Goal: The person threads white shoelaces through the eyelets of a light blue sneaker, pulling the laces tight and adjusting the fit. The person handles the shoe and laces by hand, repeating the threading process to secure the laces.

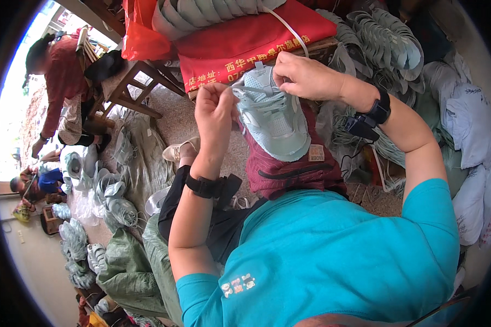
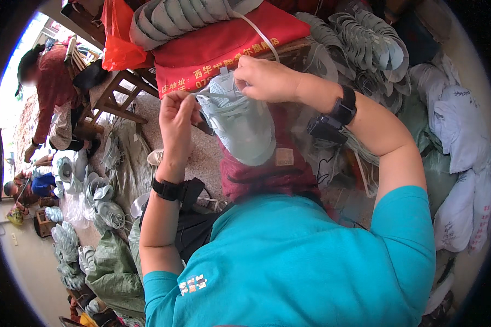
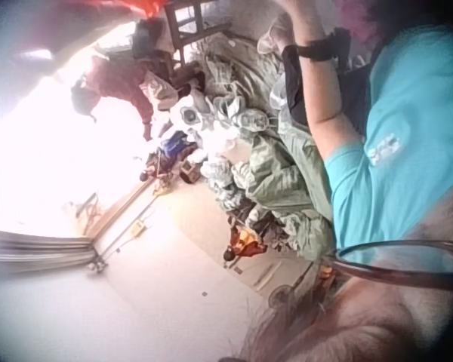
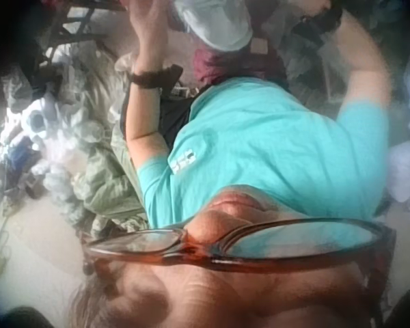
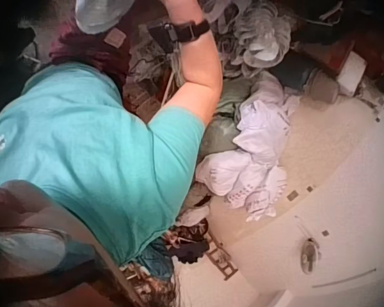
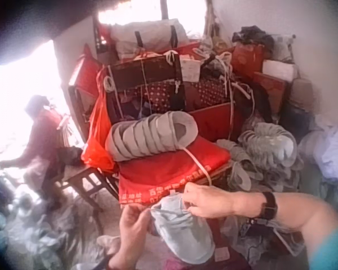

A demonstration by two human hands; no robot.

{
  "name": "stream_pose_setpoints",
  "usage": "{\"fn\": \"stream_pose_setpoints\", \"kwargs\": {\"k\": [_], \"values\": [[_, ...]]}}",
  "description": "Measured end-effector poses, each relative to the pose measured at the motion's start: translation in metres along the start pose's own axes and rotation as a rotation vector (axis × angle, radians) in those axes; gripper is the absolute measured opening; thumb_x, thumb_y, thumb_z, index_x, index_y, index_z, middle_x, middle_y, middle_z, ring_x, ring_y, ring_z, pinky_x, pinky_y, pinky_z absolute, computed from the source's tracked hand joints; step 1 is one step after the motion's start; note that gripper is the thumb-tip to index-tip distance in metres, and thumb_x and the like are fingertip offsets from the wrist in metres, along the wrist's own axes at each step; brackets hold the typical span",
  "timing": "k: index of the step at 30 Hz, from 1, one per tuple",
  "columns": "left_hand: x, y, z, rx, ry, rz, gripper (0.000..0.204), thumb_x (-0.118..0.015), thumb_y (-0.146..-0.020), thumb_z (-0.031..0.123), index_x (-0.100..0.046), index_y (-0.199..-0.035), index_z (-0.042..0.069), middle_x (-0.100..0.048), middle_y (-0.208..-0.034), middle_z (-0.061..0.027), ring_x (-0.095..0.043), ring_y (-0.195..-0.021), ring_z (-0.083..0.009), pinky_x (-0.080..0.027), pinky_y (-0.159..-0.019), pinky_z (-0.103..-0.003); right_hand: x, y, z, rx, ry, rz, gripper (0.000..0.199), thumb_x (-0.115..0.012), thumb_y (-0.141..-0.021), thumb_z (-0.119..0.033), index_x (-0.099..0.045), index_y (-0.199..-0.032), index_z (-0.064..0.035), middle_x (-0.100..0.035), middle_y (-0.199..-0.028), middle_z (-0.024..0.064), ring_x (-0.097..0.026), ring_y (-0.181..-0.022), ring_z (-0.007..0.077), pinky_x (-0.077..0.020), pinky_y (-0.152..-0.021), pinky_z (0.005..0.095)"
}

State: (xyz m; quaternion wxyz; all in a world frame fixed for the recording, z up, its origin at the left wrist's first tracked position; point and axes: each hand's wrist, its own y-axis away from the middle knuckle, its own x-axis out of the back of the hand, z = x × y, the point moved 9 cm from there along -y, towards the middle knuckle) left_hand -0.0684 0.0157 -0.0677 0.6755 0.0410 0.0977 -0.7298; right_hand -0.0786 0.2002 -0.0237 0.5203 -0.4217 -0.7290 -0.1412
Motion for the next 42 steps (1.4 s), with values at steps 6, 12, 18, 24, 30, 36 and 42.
{"fn": "stream_pose_setpoints", "kwargs": {"k": [6,12,18,24,30,36,42], "values": [[-0.025,0.013,0.035,-0.42,-0.725,-0.235,0.016,-0.069,-0.086,0.005,-0.063,-0.1,0.005,-0.052,-0.088,-0.0017,-0.049,-0.072,-0.0066,-0.042,-0.062,-0.022,-0.003,-0.003,0.013,-0.272,-0.313,-0.044,0.01,-0.058,-0.09,-0.011,-0.057,-0.093,-0.0013,-0.059,-0.073,0.0043,-0.054,-0.054,0.0111,-0.0454,-0.05,0.0281],[-0.035,0.014,0.023,-0.467,-0.946,-0.285,0.018,-0.073,-0.079,0.006,-0.064,-0.095,0.006,-0.053,-0.093,-0.0081,-0.056,-0.072,-0.0198,-0.049,-0.066,-0.032,-0.005,0.006,0.014,-0.405,-0.412,-0.049,0.013,-0.058,-0.092,-0.015,-0.057,-0.094,-0.0019,-0.059,-0.073,0.0024,-0.051,-0.048,0.0068,-0.0429,-0.042,0.0231],[-0.035,0.013,0.019,-0.4,-1.03,-0.318,0.016,-0.072,-0.08,0.009,-0.062,-0.091,0.004,-0.054,-0.093,-0.0087,-0.059,-0.071,-0.0214,-0.05,-0.066,-0.034,-0.008,0.01,0.028,-0.474,-0.553,-0.059,0.013,-0.059,-0.092,-0.015,-0.058,-0.095,-0.0026,-0.059,-0.073,0.0015,-0.051,-0.047,0.005,-0.0425,-0.041,0.0216],[-0.05,0.023,0.031,-0.509,-1.051,-0.464,0.015,-0.071,-0.078,0.007,-0.06,-0.087,0.005,-0.054,-0.091,-0.0103,-0.061,-0.076,-0.0275,-0.051,-0.067,-0.036,-0.01,0.007,0.023,-0.446,-0.516,-0.064,0.013,-0.061,-0.091,-0.014,-0.059,-0.095,-0.0021,-0.058,-0.072,0.0008,-0.051,-0.049,0.0053,-0.0434,-0.045,0.022],[-0.054,0.027,0.035,-0.89,-1.203,-0.256,0.023,-0.068,-0.076,0.007,-0.051,-0.092,0.006,-0.055,-0.091,-0.0107,-0.06,-0.082,-0.0303,-0.051,-0.071,-0.04,-0.024,0.005,0.029,-0.325,-0.575,0.013,0.009,-0.059,-0.09,-0.01,-0.06,-0.095,-0.0026,-0.058,-0.081,-0.0027,-0.053,-0.063,0.0046,-0.0428,-0.052,0.0221],[-0.013,0.023,0.007,-0.706,-1.101,-0.169,0.016,-0.066,-0.082,0.002,-0.053,-0.091,0.002,-0.055,-0.085,-0.0126,-0.059,-0.073,-0.0291,-0.049,-0.063,-0.037,0.019,0.016,0.05,-0.47,-0.899,0.163,0.011,-0.057,-0.09,-0.008,-0.057,-0.102,-0.009,-0.049,-0.077,-0.0076,-0.041,-0.063,-0.0038,-0.0303,-0.049,0.0139],[0.009,0.016,0.001,-0.404,-0.732,-0.033,0.014,-0.067,-0.086,0.002,-0.062,-0.099,0.0,-0.054,-0.084,-0.0082,-0.055,-0.07,-0.0177,-0.047,-0.065,-0.028,0.0,0.016,0.031,-0.427,-0.666,0.015,0.012,-0.061,-0.092,-0.014,-0.061,-0.101,-0.006,-0.054,-0.079,-0.0059,-0.047,-0.064,0.0006,-0.039,-0.054,0.0181]]}}
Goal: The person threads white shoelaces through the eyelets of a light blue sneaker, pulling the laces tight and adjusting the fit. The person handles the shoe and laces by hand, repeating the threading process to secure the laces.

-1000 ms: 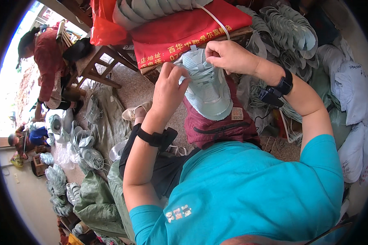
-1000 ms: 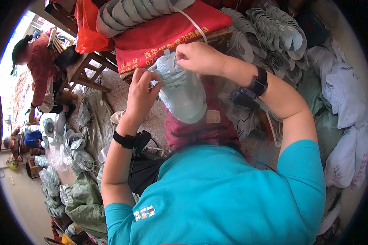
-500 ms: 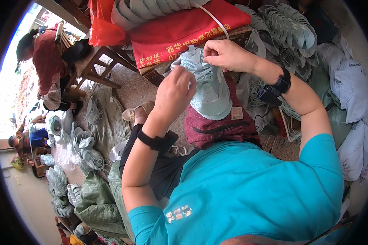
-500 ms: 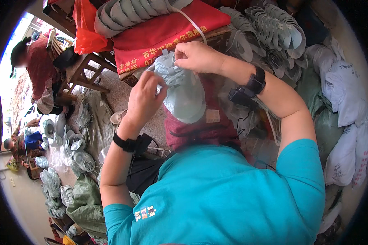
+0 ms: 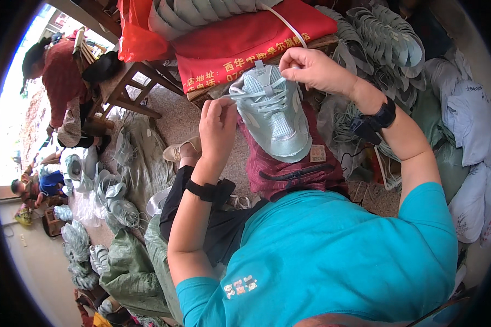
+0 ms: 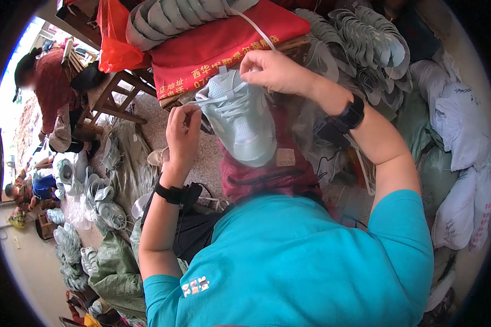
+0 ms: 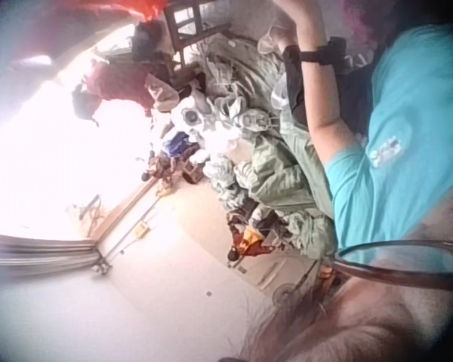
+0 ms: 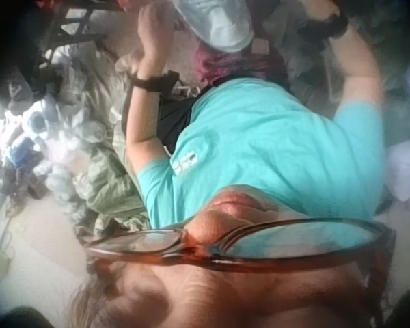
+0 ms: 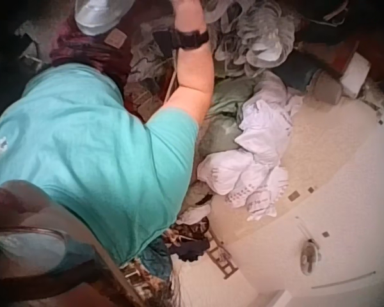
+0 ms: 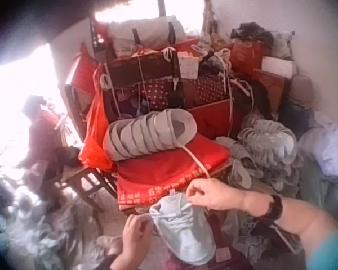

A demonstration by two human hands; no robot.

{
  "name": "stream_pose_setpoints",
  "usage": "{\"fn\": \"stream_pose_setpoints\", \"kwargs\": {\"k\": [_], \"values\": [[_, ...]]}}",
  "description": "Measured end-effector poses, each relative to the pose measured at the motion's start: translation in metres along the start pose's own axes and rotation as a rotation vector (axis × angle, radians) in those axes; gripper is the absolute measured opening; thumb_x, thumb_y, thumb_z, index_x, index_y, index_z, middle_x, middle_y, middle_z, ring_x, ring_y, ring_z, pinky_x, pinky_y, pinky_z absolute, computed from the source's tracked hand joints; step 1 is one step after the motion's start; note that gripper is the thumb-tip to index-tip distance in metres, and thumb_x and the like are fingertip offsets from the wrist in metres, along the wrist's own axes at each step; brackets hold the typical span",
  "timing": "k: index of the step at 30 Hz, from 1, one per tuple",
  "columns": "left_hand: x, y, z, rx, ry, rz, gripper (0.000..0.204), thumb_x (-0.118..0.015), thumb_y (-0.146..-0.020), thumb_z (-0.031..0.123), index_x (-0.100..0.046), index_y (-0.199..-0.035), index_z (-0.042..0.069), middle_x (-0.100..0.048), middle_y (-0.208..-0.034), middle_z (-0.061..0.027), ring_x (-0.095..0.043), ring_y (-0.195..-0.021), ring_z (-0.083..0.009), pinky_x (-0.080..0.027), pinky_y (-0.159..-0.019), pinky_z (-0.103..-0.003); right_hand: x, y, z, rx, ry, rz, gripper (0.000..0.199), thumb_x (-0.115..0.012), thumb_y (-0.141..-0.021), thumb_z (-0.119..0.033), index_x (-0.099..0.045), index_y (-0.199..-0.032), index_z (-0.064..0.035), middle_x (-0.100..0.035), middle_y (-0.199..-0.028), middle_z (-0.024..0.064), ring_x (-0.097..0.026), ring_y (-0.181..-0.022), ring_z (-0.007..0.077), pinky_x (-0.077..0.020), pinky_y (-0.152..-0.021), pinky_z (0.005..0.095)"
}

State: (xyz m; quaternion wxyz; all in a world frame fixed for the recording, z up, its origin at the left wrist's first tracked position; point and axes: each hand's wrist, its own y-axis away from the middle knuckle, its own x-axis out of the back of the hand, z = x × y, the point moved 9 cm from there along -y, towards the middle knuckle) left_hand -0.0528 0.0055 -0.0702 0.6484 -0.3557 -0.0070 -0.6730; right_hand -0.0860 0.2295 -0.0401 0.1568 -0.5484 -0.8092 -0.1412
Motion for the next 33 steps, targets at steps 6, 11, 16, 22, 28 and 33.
{"fn": "stream_pose_setpoints", "kwargs": {"k": [6,11,16,22,28,33], "values": [[-0.018,-0.001,0.04,-0.091,-0.064,-0.094,0.015,-0.072,-0.082,0.003,-0.066,-0.097,0.004,-0.051,-0.084,-0.0063,-0.053,-0.069,-0.0164,-0.046,-0.062,-0.027,-0.013,0.004,-0.024,0.199,0.216,-0.025,0.017,-0.063,-0.089,-0.014,-0.062,-0.101,-0.0019,-0.062,-0.085,0.0013,-0.057,-0.08,0.0085,-0.0483,-0.074,0.0264],[-0.027,-0.009,0.044,-0.08,-0.217,-0.128,0.016,-0.074,-0.081,0.013,-0.066,-0.091,0.005,-0.054,-0.085,-0.0087,-0.057,-0.069,-0.0224,-0.047,-0.062,-0.033,-0.006,0.002,-0.013,0.128,0.211,0.032,0.016,-0.063,-0.089,-0.015,-0.063,-0.099,-0.0019,-0.061,-0.083,0.0012,-0.056,-0.077,0.0074,-0.0476,-0.07,0.0257],[-0.028,-0.017,0.043,-0.045,-0.238,-0.236,0.017,-0.074,-0.08,0.015,-0.063,-0.085,0.003,-0.052,-0.081,-0.0074,-0.056,-0.067,-0.02,-0.046,-0.061,-0.032,-0.009,0.003,-0.012,0.112,0.208,0.019,0.016,-0.063,-0.089,-0.015,-0.063,-0.098,-0.0023,-0.06,-0.079,0.0001,-0.055,-0.072,0.0067,-0.0469,-0.064,0.0246],[-0.047,-0.006,0.052,0.106,0.013,-0.646,0.023,-0.073,-0.076,0.016,-0.056,-0.081,0.002,-0.056,-0.084,-0.0113,-0.056,-0.074,-0.0244,-0.046,-0.067,-0.035,-0.016,0.0,-0.004,0.101,0.189,-0.031,0.016,-0.063,-0.089,-0.016,-0.063,-0.098,-0.0023,-0.061,-0.078,0.0002,-0.054,-0.071,0.0068,-0.0468,-0.063,0.0247],[-0.014,-0.017,0.035,0.016,-0.158,-0.148,0.02,-0.073,-0.075,0.006,-0.058,-0.087,0.004,-0.054,-0.091,-0.0099,-0.056,-0.073,-0.0247,-0.048,-0.068,-0.036,-0.018,-0.002,0.003,0.098,0.196,-0.031,0.017,-0.064,-0.089,-0.016,-0.063,-0.099,-0.0023,-0.061,-0.079,0.0002,-0.055,-0.072,0.0069,-0.047,-0.063,0.0248],[-0.015,-0.006,0.015,0.152,0.09,-0.112,0.014,-0.073,-0.083,0.009,-0.065,-0.09,0.001,-0.054,-0.083,-0.005,-0.051,-0.07,-0.0121,-0.044,-0.063,-0.026,-0.018,0.002,0.0,0.033,0.164,-0.046,0.016,-0.063,-0.09,-0.016,-0.063,-0.099,-0.0027,-0.061,-0.08,0.0002,-0.054,-0.073,0.0054,-0.0461,-0.063,0.0237]]}}
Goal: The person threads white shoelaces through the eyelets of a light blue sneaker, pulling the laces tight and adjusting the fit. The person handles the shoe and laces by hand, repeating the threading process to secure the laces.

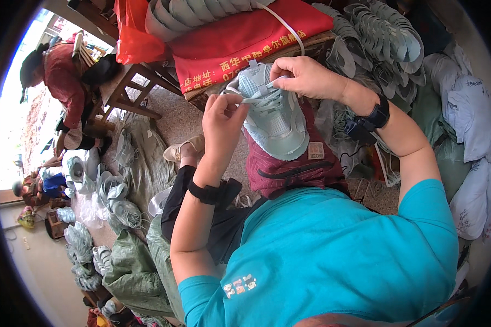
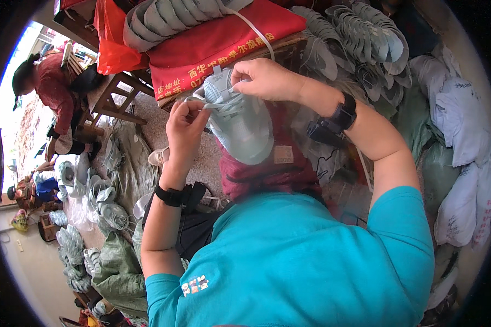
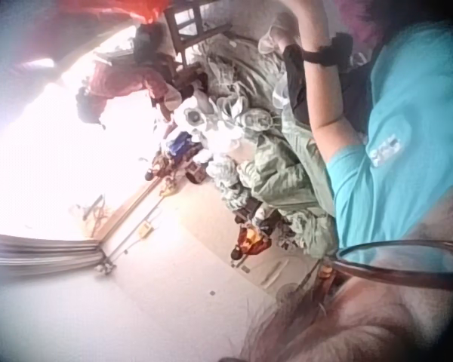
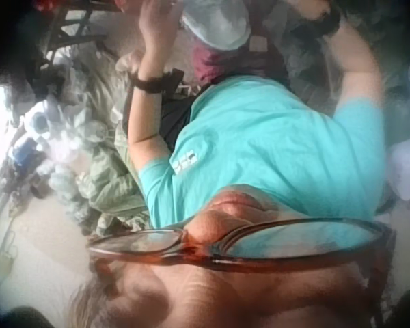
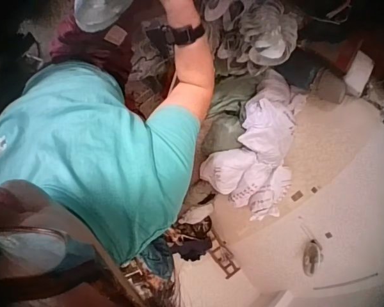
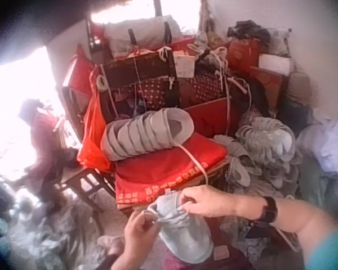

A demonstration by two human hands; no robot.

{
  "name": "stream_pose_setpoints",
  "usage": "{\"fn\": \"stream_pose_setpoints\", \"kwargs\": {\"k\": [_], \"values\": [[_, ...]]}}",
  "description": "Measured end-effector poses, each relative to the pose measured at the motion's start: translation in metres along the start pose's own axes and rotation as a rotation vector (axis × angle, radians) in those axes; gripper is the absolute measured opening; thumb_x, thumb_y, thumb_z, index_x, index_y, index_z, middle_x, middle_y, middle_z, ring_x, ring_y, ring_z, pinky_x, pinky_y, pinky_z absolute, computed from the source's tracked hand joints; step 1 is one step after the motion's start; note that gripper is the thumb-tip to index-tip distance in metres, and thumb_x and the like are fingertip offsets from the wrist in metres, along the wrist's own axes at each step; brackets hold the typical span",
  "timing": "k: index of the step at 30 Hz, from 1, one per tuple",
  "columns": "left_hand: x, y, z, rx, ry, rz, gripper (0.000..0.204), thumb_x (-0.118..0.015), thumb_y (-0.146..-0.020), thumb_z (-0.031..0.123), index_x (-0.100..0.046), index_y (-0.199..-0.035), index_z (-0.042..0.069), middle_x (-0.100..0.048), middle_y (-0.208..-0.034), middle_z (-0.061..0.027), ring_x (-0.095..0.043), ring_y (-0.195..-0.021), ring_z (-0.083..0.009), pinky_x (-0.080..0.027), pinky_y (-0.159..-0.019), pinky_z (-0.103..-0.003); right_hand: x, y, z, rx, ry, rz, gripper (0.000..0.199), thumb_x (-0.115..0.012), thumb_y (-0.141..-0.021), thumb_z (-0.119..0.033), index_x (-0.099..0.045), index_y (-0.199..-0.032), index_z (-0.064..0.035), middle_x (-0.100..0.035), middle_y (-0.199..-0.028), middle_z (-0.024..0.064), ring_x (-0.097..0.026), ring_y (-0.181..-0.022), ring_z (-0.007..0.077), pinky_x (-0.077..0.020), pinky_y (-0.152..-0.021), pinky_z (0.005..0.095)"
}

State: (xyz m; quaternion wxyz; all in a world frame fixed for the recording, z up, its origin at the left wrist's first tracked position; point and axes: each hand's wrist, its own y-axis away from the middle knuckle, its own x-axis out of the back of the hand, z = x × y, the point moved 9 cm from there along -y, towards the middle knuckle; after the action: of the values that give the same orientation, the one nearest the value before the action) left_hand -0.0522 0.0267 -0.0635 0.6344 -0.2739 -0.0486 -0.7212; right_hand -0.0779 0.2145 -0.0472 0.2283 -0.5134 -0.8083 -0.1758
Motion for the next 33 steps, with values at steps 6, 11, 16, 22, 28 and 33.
{"fn": "stream_pose_setpoints", "kwargs": {"k": [6,11,16,22,28,33], "values": [[-0.012,0.0,-0.012,0.113,0.061,-0.161,0.02,-0.067,-0.094,0.019,-0.066,-0.093,0.0,-0.055,-0.078,0.0035,-0.047,-0.071,-0.0053,-0.039,-0.065,-0.022,0.001,-0.005,0.002,0.149,-0.095,0.064,0.013,-0.059,-0.093,-0.014,-0.063,-0.1,-0.004,-0.059,-0.082,-0.004,-0.051,-0.067,0.0033,-0.043,-0.055,0.0199],[0.003,0.006,-0.035,0.179,0.397,0.038,0.017,-0.06,-0.099,0.016,-0.066,-0.101,0.001,-0.054,-0.082,0.0062,-0.043,-0.071,-0.0027,-0.036,-0.064,-0.02,0.052,-0.003,0.007,0.086,-0.524,0.291,0.01,-0.057,-0.094,-0.012,-0.064,-0.102,-0.009,-0.054,-0.081,-0.0086,-0.047,-0.065,-0.0006,-0.0367,-0.053,0.0153],[0.024,0.004,-0.032,0.107,0.341,0.162,0.016,-0.061,-0.097,0.012,-0.065,-0.108,0.001,-0.052,-0.083,0.0059,-0.041,-0.071,-0.0023,-0.035,-0.063,-0.018,0.049,0.018,-0.037,0.48,0.363,0.446,0.016,-0.061,-0.089,-0.01,-0.065,-0.104,-0.0063,-0.053,-0.086,-0.0014,-0.056,-0.075,0.0128,-0.0483,-0.069,0.0279],[0.021,0.0,-0.014,0.008,-0.128,0.048,0.014,-0.064,-0.094,0.014,-0.067,-0.091,0.001,-0.059,-0.08,0.0011,-0.045,-0.069,-0.0066,-0.039,-0.062,-0.024,-0.013,0.014,-0.033,0.326,0.611,0.172,0.013,-0.066,-0.083,-0.012,-0.063,-0.093,-0.0032,-0.057,-0.094,0.0111,-0.061,-0.081,0.0284,-0.0499,-0.074,0.0377],[-0.004,0.006,-0.011,0.373,0.759,-0.157,0.034,-0.053,-0.101,0.028,-0.069,-0.088,0.001,-0.059,-0.077,0.0038,-0.045,-0.069,-0.0067,-0.036,-0.068,-0.024,-0.011,-0.003,-0.017,0.2,0.395,0.073,0.012,-0.067,-0.08,-0.013,-0.064,-0.083,-0.0017,-0.06,-0.086,0.0089,-0.061,-0.075,0.0229,-0.0481,-0.066,0.0323],[0.014,-0.017,0.044,-0.205,-0.105,0.025,0.021,-0.062,-0.093,0.026,-0.07,-0.104,0.01,-0.051,-0.07,0.0016,-0.053,-0.071,-0.013,-0.035,-0.069,-0.029,-0.009,-0.018,0.005,-0.006,0.02,-0.073,0.013,-0.069,-0.08,-0.015,-0.065,-0.083,-0.003,-0.059,-0.077,0.005,-0.055,-0.071,0.0141,-0.0455,-0.066,0.0295]]}}
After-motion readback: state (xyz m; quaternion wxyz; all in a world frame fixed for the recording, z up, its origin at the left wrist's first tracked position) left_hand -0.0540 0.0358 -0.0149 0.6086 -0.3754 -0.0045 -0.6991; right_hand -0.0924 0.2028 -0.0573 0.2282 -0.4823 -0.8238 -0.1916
